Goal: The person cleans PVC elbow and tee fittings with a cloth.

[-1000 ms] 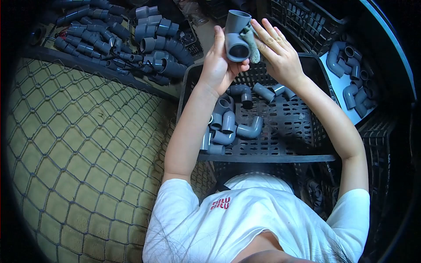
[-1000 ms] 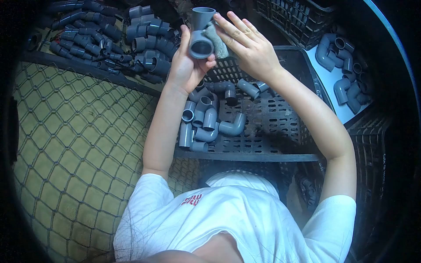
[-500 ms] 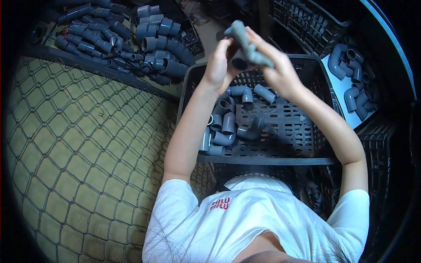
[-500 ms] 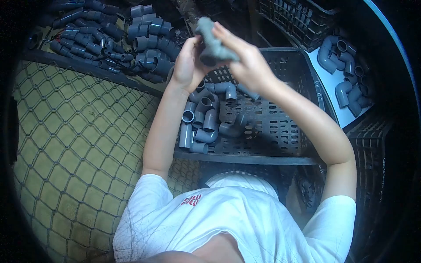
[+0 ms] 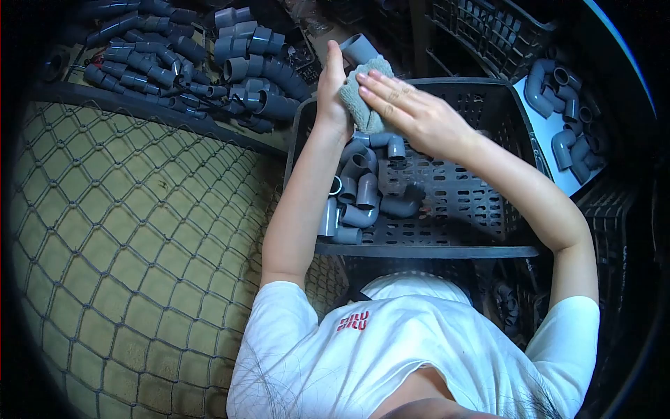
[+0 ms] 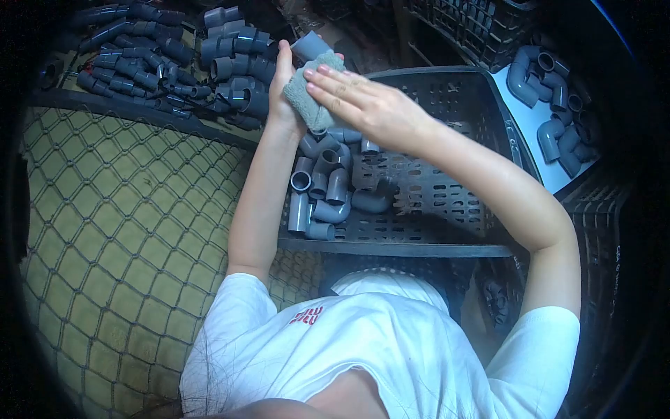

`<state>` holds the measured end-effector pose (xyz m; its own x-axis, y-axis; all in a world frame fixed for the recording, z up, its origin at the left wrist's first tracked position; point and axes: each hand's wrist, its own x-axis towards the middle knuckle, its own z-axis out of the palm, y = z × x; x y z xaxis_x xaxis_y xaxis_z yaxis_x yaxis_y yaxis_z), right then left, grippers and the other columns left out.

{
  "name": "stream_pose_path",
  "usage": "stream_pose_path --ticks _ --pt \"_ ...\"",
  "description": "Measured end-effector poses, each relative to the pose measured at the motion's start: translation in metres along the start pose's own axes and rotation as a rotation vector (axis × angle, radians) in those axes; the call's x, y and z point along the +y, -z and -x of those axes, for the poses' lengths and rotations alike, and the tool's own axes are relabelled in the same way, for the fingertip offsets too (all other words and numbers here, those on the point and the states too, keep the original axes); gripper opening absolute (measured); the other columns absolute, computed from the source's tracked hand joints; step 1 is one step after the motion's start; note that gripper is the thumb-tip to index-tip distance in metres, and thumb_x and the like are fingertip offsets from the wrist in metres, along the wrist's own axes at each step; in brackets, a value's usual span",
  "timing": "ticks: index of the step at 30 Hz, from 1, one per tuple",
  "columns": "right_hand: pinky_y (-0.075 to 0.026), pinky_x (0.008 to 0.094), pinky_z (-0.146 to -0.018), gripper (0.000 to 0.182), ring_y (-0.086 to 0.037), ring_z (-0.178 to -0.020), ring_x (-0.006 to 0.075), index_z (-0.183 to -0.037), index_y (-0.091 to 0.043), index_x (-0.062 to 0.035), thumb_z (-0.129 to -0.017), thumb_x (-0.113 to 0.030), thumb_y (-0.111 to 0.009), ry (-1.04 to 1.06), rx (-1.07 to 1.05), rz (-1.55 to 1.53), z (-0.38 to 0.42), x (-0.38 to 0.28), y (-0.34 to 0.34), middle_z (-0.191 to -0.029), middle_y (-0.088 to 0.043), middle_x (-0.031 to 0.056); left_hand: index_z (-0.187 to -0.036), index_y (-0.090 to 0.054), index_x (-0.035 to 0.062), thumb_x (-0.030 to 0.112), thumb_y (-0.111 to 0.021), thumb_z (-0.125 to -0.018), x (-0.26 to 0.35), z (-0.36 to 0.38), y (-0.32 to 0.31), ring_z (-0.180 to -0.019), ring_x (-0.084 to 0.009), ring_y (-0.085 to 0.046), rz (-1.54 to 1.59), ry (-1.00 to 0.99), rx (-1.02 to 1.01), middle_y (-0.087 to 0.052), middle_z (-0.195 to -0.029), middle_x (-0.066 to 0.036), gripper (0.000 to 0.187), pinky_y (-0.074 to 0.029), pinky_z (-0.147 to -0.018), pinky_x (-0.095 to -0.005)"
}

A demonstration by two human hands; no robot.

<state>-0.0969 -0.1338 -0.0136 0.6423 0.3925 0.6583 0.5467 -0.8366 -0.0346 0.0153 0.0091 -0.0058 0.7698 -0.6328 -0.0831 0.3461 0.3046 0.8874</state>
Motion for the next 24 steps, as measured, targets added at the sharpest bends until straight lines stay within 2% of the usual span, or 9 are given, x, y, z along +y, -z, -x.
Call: stream_pose_path --ticks 3,4,8,12,13,17,19,21,24 --pt "-0.045 0.0393 -0.108 0.067 -0.047 -0.135 0.0319 -0.142 -0.046 -0.0021 -0.077 0.006 -0.059 -0.101 0.19 0.037 -0.011 0.029 0.002 -0.147 -0.046 0.02 -0.134 -0.049 0.0063 0.061 -0.029 -0.102 -0.009 0.005 -0.021 -0.107 -0.0217 -0.065 -0.199 -0.187 0.06 -0.061 -0.124 -0.013 0.067 -0.057 -0.088 -0.0399" --pt "-0.045 0.0394 -0.108 0.071 -0.047 -0.134 0.0323 -0.143 -0.045 -0.0015 -0.075 0.009 -0.06 -0.148 0.195 -0.011 -0.011 0.029 0.004 -0.147 -0.045 0.0202 -0.139 -0.045 0.0074 0.058 -0.029 -0.103 -0.006 0.012 -0.027 -0.113 -0.0208 -0.062 -0.224 -0.08 0.025 -0.057 -0.129 -0.011 0.064 -0.056 -0.09 -0.0398" --pt "-0.043 0.0393 -0.111 0.076 -0.045 -0.136 0.0321 -0.145 -0.043 -0.0026 -0.073 0.015 -0.057 -0.19 0.133 -0.098 0.001 0.005 0.002 -0.149 -0.042 0.0203 -0.134 -0.051 0.0076 0.057 -0.032 -0.102 -0.015 0.006 -0.02 -0.11 -0.0193 -0.063 -0.109 -0.162 0.094 -0.061 -0.126 -0.01 0.061 -0.051 -0.098 -0.0363" --pt "-0.042 0.0398 -0.111 0.068 -0.044 -0.137 0.0315 -0.143 -0.044 -0.0009 -0.078 0.011 -0.055 -0.068 0.05 -0.019 -0.004 -0.003 0.0 -0.149 -0.042 0.0203 -0.123 -0.059 0.0067 0.057 -0.03 -0.102 -0.01 -0.004 0.006 -0.105 -0.0241 -0.066 0.05 0.023 -0.037 -0.066 -0.116 -0.013 0.061 -0.054 -0.091 -0.0384" --pt "-0.042 0.0397 -0.111 0.067 -0.044 -0.137 0.0318 -0.143 -0.044 -0.0006 -0.079 0.009 -0.055 -0.076 0.1 0.018 -0.009 0.004 0.004 -0.149 -0.042 0.0205 -0.128 -0.055 0.0059 0.054 -0.031 -0.103 -0.008 0.001 -0.008 -0.105 -0.0239 -0.066 -0.116 -0.108 0.064 -0.064 -0.119 -0.012 0.059 -0.055 -0.088 -0.0388" --pt "-0.042 0.0402 -0.111 0.07 -0.046 -0.135 0.0358 -0.144 -0.041 0.0004 -0.076 0.013 -0.054 -0.224 0.161 -0.011 -0.004 0.02 0.008 -0.147 -0.044 0.0221 -0.134 -0.052 0.006 0.05 -0.032 -0.104 -0.006 0.017 -0.033 -0.111 -0.0195 -0.064 -0.227 -0.075 0.086 -0.06 -0.128 -0.01 0.057 -0.053 -0.093 -0.0365" --pt "-0.042 0.04 -0.111 0.071 -0.043 -0.137 0.0352 -0.145 -0.041 -0.0006 -0.076 0.012 -0.055 -0.257 0.115 -0.035 0.001 0.005 0.002 -0.149 -0.041 0.0213 -0.13 -0.054 0.0057 0.052 -0.03 -0.104 -0.015 0.007 -0.025 -0.112 -0.0186 -0.063 -0.111 -0.157 0.106 -0.062 -0.124 -0.01 0.058 -0.055 -0.089 -0.0356" --pt "-0.041 0.0412 -0.111 0.067 -0.038 -0.141 0.0354 -0.144 -0.042 0.0007 -0.079 0.008 -0.056 -0.26 0.055 -0.105 0.004 -0.018 -0.003 -0.154 -0.035 0.0198 -0.114 -0.063 0.0046 0.057 -0.028 -0.103 -0.015 0.002 -0.009 -0.099 -0.0207 -0.068 -0.005 -0.158 0.111 -0.069 -0.105 -0.011 0.065 -0.056 -0.087 -0.0356" --pt "-0.036 0.0442 -0.114 0.064 -0.039 -0.14 0.0364 -0.144 -0.043 0.0007 -0.081 0.005 -0.055 -0.176 0.063 -0.089 0.004 -0.027 -0.011 -0.152 -0.04 0.0185 -0.11 -0.063 -0.0007 0.062 -0.027 -0.101 -0.014 0.0 -0.005 -0.092 -0.0228 -0.069 0.075 -0.179 0.087 -0.07 -0.1 -0.013 0.074 -0.056 -0.084 -0.035"
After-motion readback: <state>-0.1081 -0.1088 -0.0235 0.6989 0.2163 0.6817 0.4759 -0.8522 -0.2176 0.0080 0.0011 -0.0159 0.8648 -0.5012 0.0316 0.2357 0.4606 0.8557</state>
